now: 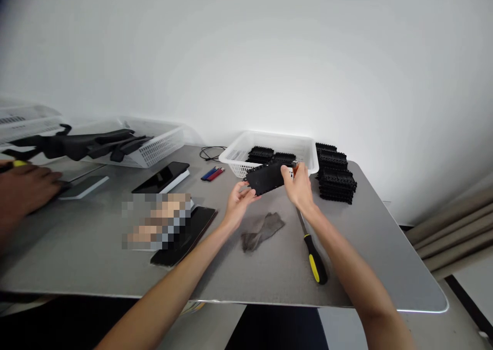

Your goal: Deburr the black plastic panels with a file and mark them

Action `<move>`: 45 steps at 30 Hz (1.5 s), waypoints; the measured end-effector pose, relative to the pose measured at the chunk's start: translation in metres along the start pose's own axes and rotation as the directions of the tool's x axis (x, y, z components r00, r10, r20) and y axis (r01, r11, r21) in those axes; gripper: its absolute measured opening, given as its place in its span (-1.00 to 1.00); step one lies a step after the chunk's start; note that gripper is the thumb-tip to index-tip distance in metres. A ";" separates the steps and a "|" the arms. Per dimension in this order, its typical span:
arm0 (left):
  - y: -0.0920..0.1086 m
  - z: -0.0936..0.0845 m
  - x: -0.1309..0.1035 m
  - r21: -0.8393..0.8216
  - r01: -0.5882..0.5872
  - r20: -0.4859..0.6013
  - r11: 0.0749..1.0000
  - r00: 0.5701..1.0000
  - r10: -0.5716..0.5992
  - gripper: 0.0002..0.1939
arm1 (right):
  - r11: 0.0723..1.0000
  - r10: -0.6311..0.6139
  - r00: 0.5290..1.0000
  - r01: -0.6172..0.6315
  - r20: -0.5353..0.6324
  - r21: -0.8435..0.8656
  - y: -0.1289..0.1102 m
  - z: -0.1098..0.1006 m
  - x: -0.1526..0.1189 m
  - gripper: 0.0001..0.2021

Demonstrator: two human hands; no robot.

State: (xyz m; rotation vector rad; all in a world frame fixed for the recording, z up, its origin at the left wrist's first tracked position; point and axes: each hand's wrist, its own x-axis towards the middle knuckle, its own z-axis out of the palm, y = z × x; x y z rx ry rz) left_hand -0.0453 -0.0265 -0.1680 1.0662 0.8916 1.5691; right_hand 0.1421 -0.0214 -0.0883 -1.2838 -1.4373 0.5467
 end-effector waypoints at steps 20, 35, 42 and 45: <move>-0.003 -0.001 -0.001 0.122 -0.105 0.059 0.987 0.993 0.098 -0.51 | 0.568 0.293 0.365 -0.810 0.884 0.146 0.001 0.040 -0.026 -0.81; 0.006 0.002 -0.005 0.161 -0.119 0.107 0.980 0.989 0.103 -0.56 | 0.422 0.325 0.292 -0.896 0.900 0.138 0.005 0.042 -0.025 -0.84; 0.004 0.001 -0.003 0.154 -0.133 0.065 0.979 0.990 0.125 -0.55 | 0.439 0.265 0.298 -0.884 0.917 0.161 0.003 0.038 -0.025 -0.77; 0.001 -0.001 0.000 0.113 -0.148 0.005 0.983 0.989 0.148 -0.53 | 0.465 0.275 0.323 -0.869 0.906 0.168 0.002 0.036 -0.023 -0.70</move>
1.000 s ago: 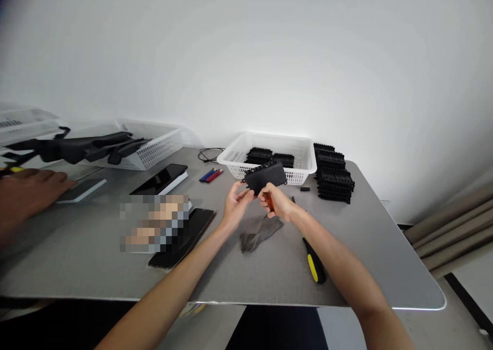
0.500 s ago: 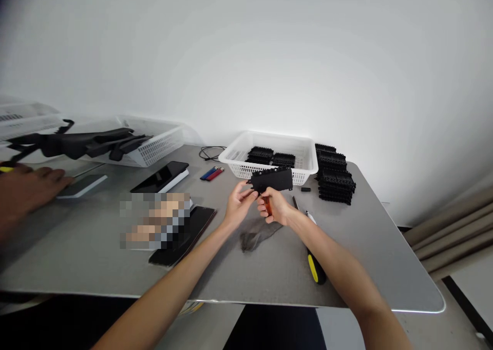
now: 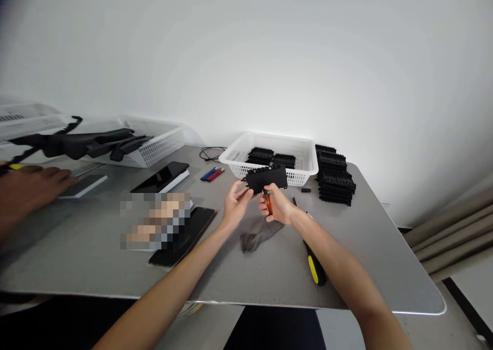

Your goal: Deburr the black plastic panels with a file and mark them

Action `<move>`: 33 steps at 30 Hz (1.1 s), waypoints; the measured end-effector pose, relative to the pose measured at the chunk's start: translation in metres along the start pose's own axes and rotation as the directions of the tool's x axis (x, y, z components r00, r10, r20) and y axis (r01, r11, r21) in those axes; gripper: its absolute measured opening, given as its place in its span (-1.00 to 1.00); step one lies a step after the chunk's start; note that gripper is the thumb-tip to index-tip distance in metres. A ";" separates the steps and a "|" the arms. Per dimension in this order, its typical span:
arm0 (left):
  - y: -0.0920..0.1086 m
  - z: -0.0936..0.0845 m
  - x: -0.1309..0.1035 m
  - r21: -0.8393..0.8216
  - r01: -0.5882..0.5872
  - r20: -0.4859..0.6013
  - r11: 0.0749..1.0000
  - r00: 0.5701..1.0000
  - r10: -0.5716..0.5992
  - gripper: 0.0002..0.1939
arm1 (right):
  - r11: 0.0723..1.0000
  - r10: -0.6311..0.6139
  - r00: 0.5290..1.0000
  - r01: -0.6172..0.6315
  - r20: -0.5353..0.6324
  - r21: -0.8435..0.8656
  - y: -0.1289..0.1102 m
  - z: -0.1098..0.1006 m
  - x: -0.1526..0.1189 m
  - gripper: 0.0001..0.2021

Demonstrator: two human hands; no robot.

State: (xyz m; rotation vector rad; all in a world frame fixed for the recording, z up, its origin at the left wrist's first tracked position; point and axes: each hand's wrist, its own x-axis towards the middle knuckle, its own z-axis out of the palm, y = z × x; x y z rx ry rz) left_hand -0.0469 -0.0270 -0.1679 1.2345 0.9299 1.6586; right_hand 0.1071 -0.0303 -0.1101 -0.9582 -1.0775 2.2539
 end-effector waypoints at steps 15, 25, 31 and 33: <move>0.000 -0.006 0.001 0.040 -0.027 -0.105 0.999 0.994 0.031 -0.56 | 1.000 -0.002 0.972 0.007 -0.235 0.022 -0.007 -0.013 0.002 -0.79; 0.001 -0.005 0.001 0.046 -0.033 -0.104 0.998 0.994 0.038 -0.57 | 0.999 -0.028 0.970 0.031 -0.240 0.008 -0.006 -0.014 0.005 -0.83; -0.002 -0.007 0.002 0.033 -0.030 -0.124 0.999 0.992 0.034 -0.56 | 0.997 -0.078 0.977 0.079 -0.196 -0.005 -0.008 -0.011 0.002 -0.78; -0.003 -0.008 0.003 0.041 -0.020 -0.149 0.999 0.989 0.026 -0.58 | 0.992 -0.126 0.980 0.123 -0.152 -0.027 -0.011 -0.009 -0.003 -0.73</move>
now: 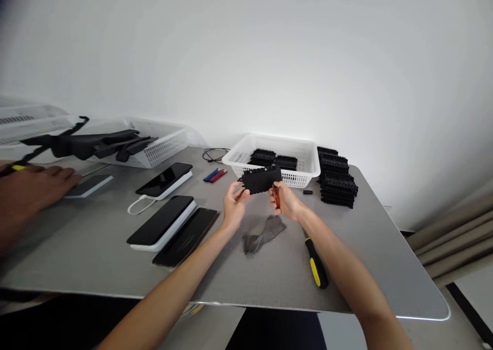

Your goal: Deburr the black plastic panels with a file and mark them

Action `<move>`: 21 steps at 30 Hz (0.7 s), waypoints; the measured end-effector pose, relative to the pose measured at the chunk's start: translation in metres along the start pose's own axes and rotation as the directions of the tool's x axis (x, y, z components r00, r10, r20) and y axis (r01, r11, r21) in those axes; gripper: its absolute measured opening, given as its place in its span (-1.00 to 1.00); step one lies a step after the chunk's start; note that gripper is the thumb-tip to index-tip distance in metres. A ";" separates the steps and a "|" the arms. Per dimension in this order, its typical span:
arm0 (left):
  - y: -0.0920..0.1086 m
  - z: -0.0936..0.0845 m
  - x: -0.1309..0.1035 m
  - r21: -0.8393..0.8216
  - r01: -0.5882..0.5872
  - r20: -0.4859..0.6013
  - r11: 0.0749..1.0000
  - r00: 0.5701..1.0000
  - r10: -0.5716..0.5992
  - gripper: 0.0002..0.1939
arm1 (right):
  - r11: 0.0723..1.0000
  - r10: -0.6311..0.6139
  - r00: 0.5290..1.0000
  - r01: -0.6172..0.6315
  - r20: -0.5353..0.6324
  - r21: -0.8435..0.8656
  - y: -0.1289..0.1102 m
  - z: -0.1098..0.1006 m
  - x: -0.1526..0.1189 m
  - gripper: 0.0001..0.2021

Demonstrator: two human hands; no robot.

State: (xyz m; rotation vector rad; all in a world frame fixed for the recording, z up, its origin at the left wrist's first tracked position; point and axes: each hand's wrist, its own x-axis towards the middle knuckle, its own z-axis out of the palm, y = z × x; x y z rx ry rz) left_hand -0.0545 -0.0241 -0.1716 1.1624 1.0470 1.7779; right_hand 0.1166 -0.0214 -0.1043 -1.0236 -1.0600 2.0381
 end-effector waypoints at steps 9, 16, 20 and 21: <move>-0.004 -0.003 0.003 0.017 0.016 -0.043 1.000 0.999 -0.016 -0.61 | 0.605 -0.628 0.766 0.370 -0.137 -0.705 -0.010 -0.016 -0.019 -0.66; -0.012 -0.005 0.007 0.024 -0.004 -0.046 1.000 0.999 0.005 -0.59 | 0.358 -0.562 0.792 -0.028 -0.240 -0.933 0.034 -0.017 -0.027 -0.73; -0.017 -0.005 0.007 0.042 -0.015 -0.015 0.999 1.000 0.016 -0.55 | 0.262 -0.508 0.790 -0.237 -0.342 -0.936 0.051 -0.014 -0.023 -0.80; -0.018 -0.005 0.007 0.055 -0.017 -0.012 0.998 1.000 0.018 -0.55 | 0.252 -0.509 0.784 -0.258 -0.355 -0.933 0.054 -0.014 -0.022 -0.82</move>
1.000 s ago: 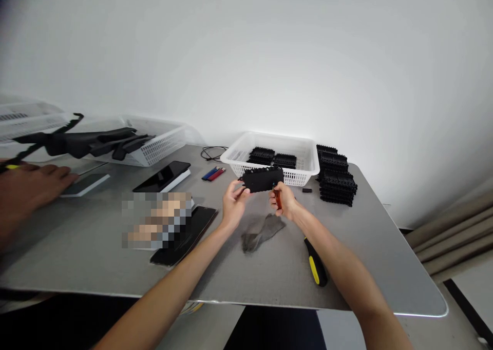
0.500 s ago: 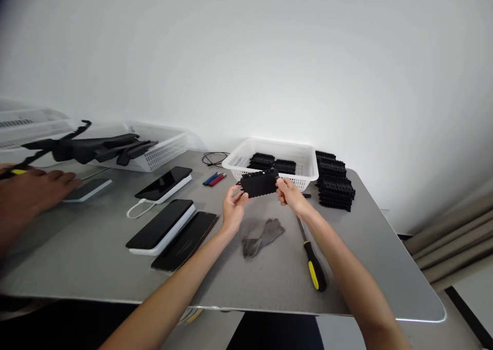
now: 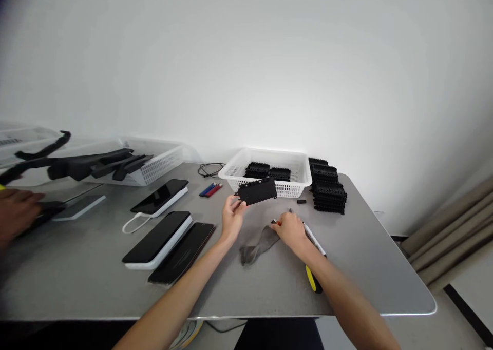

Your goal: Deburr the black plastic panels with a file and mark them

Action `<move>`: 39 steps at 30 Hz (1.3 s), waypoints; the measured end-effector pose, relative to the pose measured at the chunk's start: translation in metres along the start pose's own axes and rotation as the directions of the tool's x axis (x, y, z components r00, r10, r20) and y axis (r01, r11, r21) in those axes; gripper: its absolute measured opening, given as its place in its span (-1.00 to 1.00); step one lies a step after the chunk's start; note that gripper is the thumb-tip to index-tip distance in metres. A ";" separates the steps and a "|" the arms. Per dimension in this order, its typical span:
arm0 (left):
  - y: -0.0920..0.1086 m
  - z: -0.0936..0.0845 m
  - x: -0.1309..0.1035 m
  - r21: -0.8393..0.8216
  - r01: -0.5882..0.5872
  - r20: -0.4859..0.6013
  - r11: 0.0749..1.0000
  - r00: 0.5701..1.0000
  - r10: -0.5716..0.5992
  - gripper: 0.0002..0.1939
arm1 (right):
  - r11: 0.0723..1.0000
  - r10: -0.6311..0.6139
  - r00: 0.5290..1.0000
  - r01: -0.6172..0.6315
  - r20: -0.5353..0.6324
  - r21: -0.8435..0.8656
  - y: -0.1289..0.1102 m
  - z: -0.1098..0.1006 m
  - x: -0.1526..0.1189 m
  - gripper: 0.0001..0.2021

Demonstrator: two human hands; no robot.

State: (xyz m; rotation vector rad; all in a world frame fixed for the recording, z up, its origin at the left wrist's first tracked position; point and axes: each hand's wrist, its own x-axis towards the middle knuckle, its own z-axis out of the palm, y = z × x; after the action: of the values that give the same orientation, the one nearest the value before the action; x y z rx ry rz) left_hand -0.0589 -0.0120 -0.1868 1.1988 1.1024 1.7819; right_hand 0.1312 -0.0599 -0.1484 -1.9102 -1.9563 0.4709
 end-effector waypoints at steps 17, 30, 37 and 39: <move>0.020 0.007 -0.016 0.085 -0.245 0.270 0.966 0.939 0.215 -0.82 | 0.230 -0.068 0.959 -0.252 0.273 0.940 0.023 -0.028 0.019 -0.58; 0.031 0.010 -0.013 -0.078 0.135 0.283 0.988 0.953 -0.108 -0.42 | 0.073 -0.037 0.998 -0.045 0.047 0.996 0.034 -0.020 0.022 -0.80; 0.025 0.013 -0.014 -0.070 0.276 0.322 0.959 0.916 -0.240 -0.38 | 0.273 -0.037 0.999 0.000 0.010 0.962 0.030 -0.020 0.023 -0.74; 0.023 0.013 -0.014 -0.063 0.291 0.325 0.955 0.911 -0.256 -0.46 | 0.408 -0.038 0.999 0.019 -0.004 0.913 0.027 -0.029 0.018 -0.76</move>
State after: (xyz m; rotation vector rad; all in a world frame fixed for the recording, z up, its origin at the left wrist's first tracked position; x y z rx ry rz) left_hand -0.0442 -0.0297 -0.1673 1.1492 0.9213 1.3645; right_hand 0.1689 -0.0414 -0.1354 -1.0929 -1.2089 1.2472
